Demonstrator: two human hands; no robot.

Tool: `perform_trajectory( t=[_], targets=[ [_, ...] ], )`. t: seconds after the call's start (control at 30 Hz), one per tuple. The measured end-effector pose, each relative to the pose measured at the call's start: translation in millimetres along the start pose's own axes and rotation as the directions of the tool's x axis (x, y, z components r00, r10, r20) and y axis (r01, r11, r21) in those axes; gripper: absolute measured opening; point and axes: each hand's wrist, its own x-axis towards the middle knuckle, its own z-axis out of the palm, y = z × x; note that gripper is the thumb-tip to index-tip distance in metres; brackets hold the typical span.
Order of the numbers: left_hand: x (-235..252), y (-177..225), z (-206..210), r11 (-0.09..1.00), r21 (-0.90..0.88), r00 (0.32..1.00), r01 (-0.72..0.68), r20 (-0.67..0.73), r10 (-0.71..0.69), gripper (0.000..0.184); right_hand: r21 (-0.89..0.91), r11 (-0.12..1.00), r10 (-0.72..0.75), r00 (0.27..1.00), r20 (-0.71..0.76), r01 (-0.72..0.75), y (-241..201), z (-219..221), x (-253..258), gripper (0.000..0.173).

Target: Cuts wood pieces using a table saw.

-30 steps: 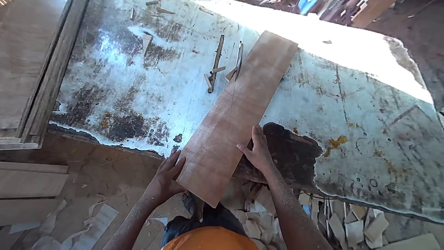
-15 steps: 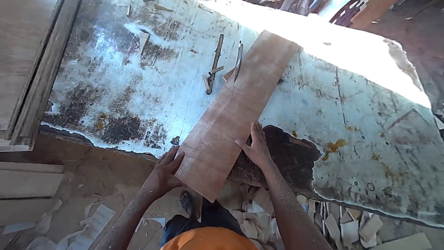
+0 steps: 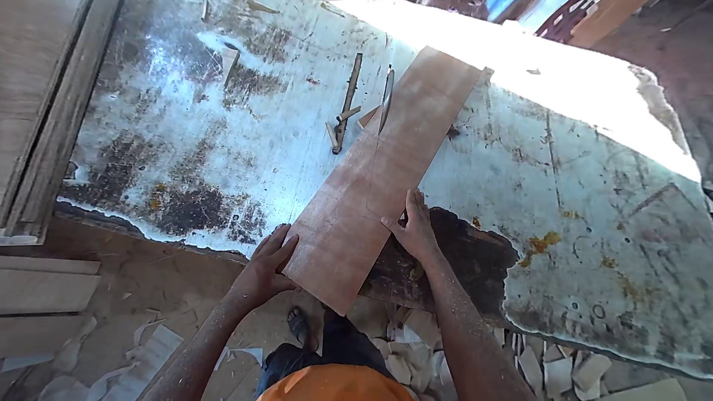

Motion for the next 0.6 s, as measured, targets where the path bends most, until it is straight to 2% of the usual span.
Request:
perform_trajectory(
  t=[0.6],
  targets=[
    [53,-4,-7,1.000,0.015,1.000,-0.025,-0.016,0.025,0.108,0.022,1.000,-0.006,1.000,-0.007,0.006,11,-9,52,0.110]
  ],
)
